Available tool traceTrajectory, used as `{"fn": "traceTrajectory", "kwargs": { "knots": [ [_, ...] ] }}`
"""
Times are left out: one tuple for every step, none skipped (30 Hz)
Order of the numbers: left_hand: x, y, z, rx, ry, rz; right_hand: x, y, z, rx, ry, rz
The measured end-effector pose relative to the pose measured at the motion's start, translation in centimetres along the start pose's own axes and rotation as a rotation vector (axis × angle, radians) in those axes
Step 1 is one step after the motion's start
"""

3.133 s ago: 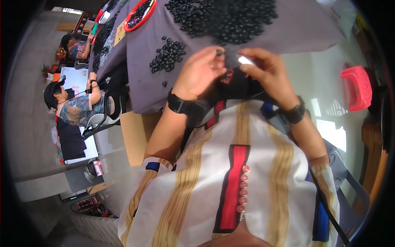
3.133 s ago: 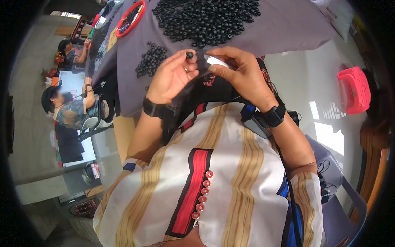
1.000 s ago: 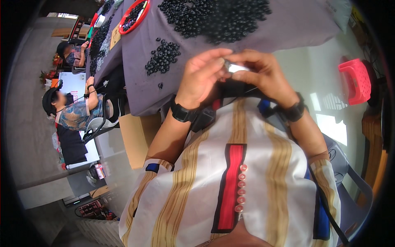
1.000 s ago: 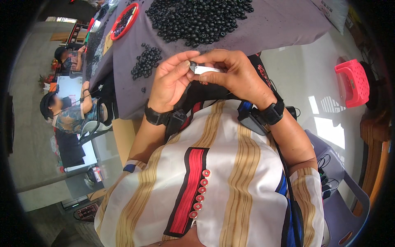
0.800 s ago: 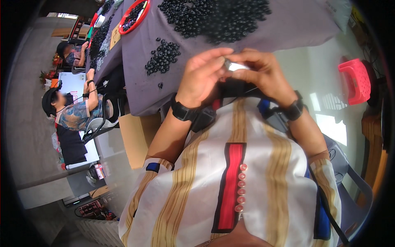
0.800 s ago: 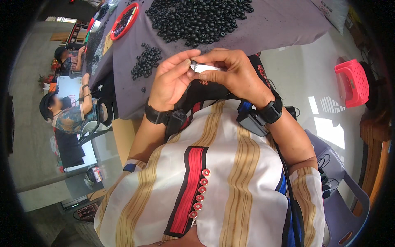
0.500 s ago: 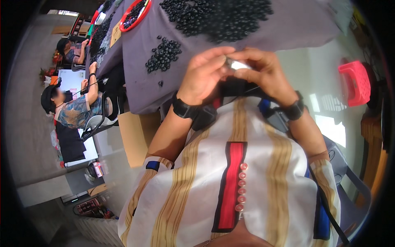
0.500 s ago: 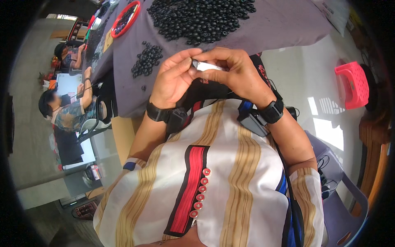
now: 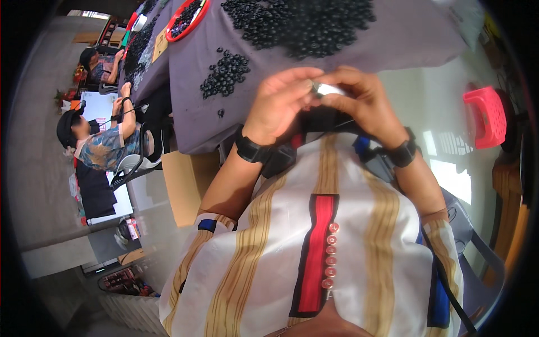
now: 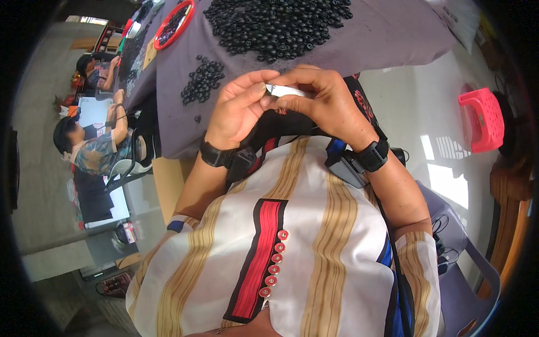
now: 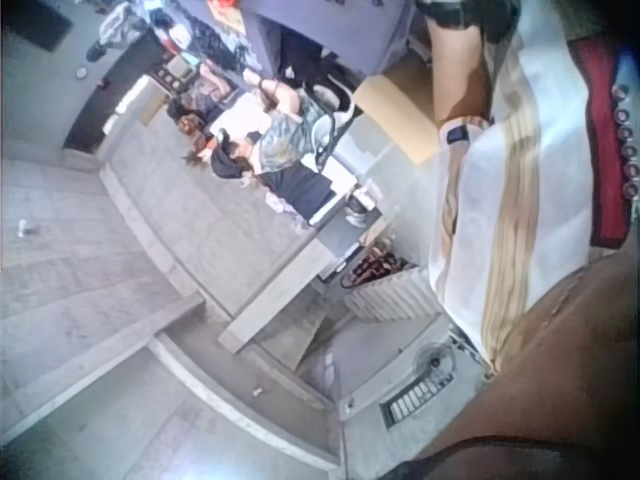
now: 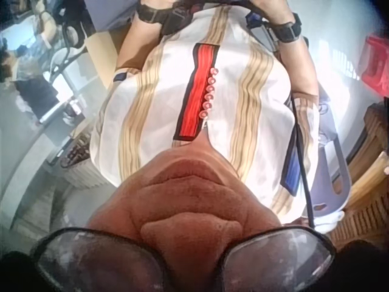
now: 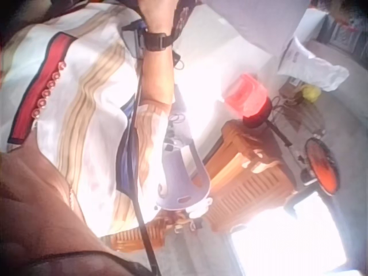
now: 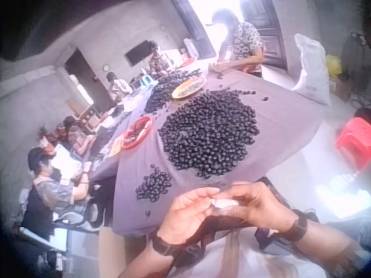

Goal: Inspecting, cleaning, and sorting small plastic components and pellets on a communal work table.

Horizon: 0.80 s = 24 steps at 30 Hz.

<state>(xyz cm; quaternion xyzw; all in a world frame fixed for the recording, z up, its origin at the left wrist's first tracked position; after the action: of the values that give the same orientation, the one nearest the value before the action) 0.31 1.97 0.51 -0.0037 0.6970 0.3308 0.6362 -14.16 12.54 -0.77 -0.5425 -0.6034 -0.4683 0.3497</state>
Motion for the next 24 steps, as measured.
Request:
{"fn": "traceTrajectory", "kwargs": {
  "knots": [
    [-0.1,-0.5,0.2,-0.020,-0.016,-0.059,-0.1,-0.1,-0.1,-0.021,-0.013,0.091],
    [-0.2,-1.2,0.5,-0.040,-0.030,-0.118,-0.1,-0.4,-0.1,-0.046,-0.015,0.186],
    [-1.1,-2.5,0.8,-0.125,0.023,-0.318,-0.1,-0.6,-0.1,-0.034,-0.030,0.187],
    [-2.5,-4.0,1.2,-0.174,0.119,-0.504,-0.3,-1.1,0.0,-0.139,0.080,0.162],
    [-3.9,-6.0,1.3,-0.291,0.158,-0.753,-0.6,-1.5,0.1,-0.240,0.188,0.136],
    [-5.4,-8.0,1.5,-0.372,0.170,-0.864,-0.6,-1.6,0.0,-0.227,0.184,0.132],
    [-6.5,-9.9,1.6,-0.454,0.159,-0.917,-0.6,-1.8,-0.1,-0.233,0.174,0.146],
    [-7.7,-11.8,1.6,-0.548,0.079,-1.002,-0.7,-2.0,-0.2,-0.267,0.193,0.188],
    [-8.5,-13.0,1.4,-0.528,0.136,-1.111,-0.8,-1.9,-0.2,-0.261,0.186,0.180],
    [-8.8,-14.0,1.3,-0.592,0.055,-1.226,-0.9,-1.7,-0.1,-0.241,0.173,0.162],
    [-8.9,-14.3,1.2,-0.544,0.140,-1.221,-1.1,-1.5,0.0,-0.239,0.187,0.173],
    [-8.7,-14.1,1.0,-0.556,0.184,-1.412,-1.3,-1.4,0.0,-0.238,0.202,0.185],
    [-8.6,-13.6,0.5,-0.566,0.227,-1.603,-1.4,-1.4,0.0,-0.240,0.204,0.190],
    [-8.1,-12.9,-0.3,-0.568,0.225,-1.598,-1.5,-1.3,0.0,-0.238,0.202,0.175],
    [-6.9,-11.6,-1.3,-0.428,0.317,-1.599,-1.5,-1.2,0.0,-0.235,0.202,0.167],
    [-5.7,-10.2,-2.2,-0.272,0.462,-1.600,-1.5,-1.2,0.0,-0.221,0.209,0.156],
    [-4.5,-9.1,-3.2,-0.212,0.393,-1.588,-1.5,-1.2,0.0,-0.221,0.199,0.132],
    [-3.6,-8.1,-4.3,-0.118,0.428,-1.583,-1.4,-1.3,-0.1,-0.239,0.202,0.126],
    [-2.9,-7.6,-5.2,-0.139,0.325,-1.585,-1.2,-1.3,-0.1,-0.228,0.180,0.111],
    [-2.4,-7.2,-6.1,-0.131,0.296,-1.595,-1.1,-1.3,0.0,-0.228,0.181,0.141],
    [-2.2,-7.1,-6.8,-0.110,0.321,-1.576,-1.0,-1.3,0.0,-0.242,0.210,0.181],
    [-1.9,-7.1,-7.3,-0.104,0.307,-1.580,-0.9,-1.4,0.1,-0.250,0.180,0.166],
    [-1.7,-7.4,-7.8,-0.118,0.229,-1.560,-0.8,-1.6,0.2,-0.253,0.213,0.172],
    [-1.7,-7.7,-8.0,-0.135,0.148,-1.540,-0.8,-1.7,0.2,-0.243,0.211,0.177]
  ]
}}
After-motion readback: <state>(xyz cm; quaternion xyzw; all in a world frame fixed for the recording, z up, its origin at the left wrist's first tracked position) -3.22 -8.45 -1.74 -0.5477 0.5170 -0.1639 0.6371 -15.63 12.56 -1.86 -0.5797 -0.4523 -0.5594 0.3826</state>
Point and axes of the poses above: each hand's wrist, its own z-axis away from the middle knuckle, its own y-axis out of the palm, x = y × z, the point moved 2 cm from there along -z, towards the middle knuckle, and after that the axes turned 5 degrees about x, right-handed, at the moved point
